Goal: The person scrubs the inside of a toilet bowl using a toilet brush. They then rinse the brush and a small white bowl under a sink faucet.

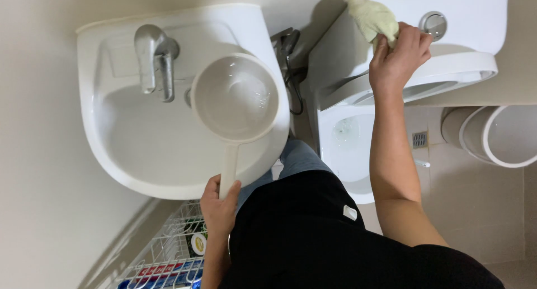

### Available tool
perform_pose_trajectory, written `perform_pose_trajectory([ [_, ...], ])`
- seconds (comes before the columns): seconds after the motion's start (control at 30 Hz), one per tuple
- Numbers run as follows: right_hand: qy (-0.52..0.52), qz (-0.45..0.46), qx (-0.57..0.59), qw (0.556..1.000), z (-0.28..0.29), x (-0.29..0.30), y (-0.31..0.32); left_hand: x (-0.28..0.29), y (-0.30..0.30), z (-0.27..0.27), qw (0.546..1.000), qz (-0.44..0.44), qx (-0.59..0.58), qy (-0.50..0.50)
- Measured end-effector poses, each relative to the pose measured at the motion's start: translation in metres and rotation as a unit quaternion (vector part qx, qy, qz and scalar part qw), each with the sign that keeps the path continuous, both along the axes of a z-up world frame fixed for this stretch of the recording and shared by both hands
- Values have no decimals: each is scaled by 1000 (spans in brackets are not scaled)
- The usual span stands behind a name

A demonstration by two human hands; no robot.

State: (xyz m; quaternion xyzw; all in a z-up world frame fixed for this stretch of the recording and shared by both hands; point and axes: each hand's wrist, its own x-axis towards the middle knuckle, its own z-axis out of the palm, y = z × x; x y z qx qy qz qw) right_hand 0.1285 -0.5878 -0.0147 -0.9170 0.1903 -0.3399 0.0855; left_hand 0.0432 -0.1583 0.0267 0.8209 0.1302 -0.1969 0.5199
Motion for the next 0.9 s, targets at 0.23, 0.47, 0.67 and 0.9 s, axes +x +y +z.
perform_pose_trajectory([
  [0.23,-61,-91,-28,994,-56,10,-57,-7,-15,19,998,43,-32,23],
  [0.47,138,-140,12,980,-107,23,-67,-9,-24,19,1000,16,18,13],
  [0.67,17,102,124,987,-12,16,51,-14,-27,20,999,45,-2,16],
  [0.9,312,537,177,763,10,24,197,-25,-10,9,995,96,7,-11],
])
